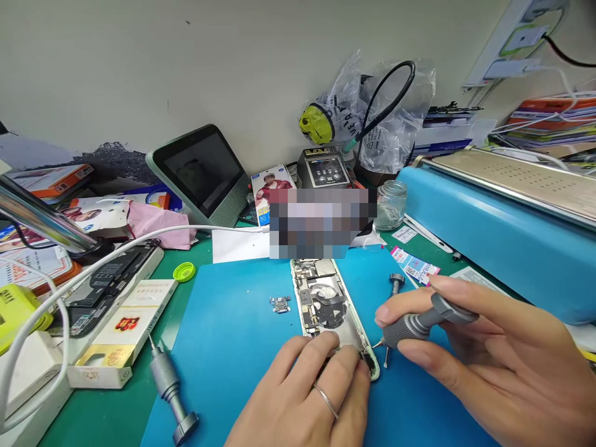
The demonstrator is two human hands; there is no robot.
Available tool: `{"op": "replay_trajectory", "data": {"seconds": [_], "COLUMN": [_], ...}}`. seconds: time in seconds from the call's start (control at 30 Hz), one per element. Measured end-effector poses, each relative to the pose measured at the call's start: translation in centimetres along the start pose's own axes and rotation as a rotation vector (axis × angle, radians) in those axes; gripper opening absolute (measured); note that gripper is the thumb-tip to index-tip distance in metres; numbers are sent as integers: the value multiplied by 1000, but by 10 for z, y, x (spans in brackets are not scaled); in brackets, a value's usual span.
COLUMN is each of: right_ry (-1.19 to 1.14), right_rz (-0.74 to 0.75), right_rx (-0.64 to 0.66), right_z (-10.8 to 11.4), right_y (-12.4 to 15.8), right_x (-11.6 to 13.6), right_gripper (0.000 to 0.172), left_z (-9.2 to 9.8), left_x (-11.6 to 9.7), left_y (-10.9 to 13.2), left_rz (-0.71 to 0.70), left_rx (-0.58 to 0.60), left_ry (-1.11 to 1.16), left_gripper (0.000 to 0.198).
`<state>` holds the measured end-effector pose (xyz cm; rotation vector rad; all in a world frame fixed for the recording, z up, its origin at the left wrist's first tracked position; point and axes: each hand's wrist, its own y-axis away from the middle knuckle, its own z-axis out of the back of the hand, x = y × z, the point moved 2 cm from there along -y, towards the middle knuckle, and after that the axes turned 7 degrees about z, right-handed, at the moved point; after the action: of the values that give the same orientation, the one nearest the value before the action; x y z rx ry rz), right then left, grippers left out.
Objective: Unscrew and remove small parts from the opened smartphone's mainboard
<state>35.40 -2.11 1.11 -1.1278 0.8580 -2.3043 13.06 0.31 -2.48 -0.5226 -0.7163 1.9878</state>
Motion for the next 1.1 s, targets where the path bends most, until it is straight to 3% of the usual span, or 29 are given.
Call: {"op": "replay_trajectory", "data": {"seconds": [0.23,0.47,0.63,0.83,1.1], "right_ry": [30,26,73,-31,2], "right_rz": [-20,22,10,1,5], "right_rx": [-5,-31,-26,-21,8], "right_z": [2,3,2,2,-2], "right_y": [1,-3,-6,-8,-9], "right_x": [0,2,5,3,4], "right_gripper": [55,55,43,61,54], "left_z": [-5,-8,-7,-5,-3], "left_x": [-6,-6,-6,-5,-6], "left_y": [1,7,6,3,2], "left_rz": [80,72,81,77,83], "left_rx": [-34,-47,-40,-21,-8], "left_ry": [44,58,57,61,70], "left_gripper": [44,35,29,41,33]}}
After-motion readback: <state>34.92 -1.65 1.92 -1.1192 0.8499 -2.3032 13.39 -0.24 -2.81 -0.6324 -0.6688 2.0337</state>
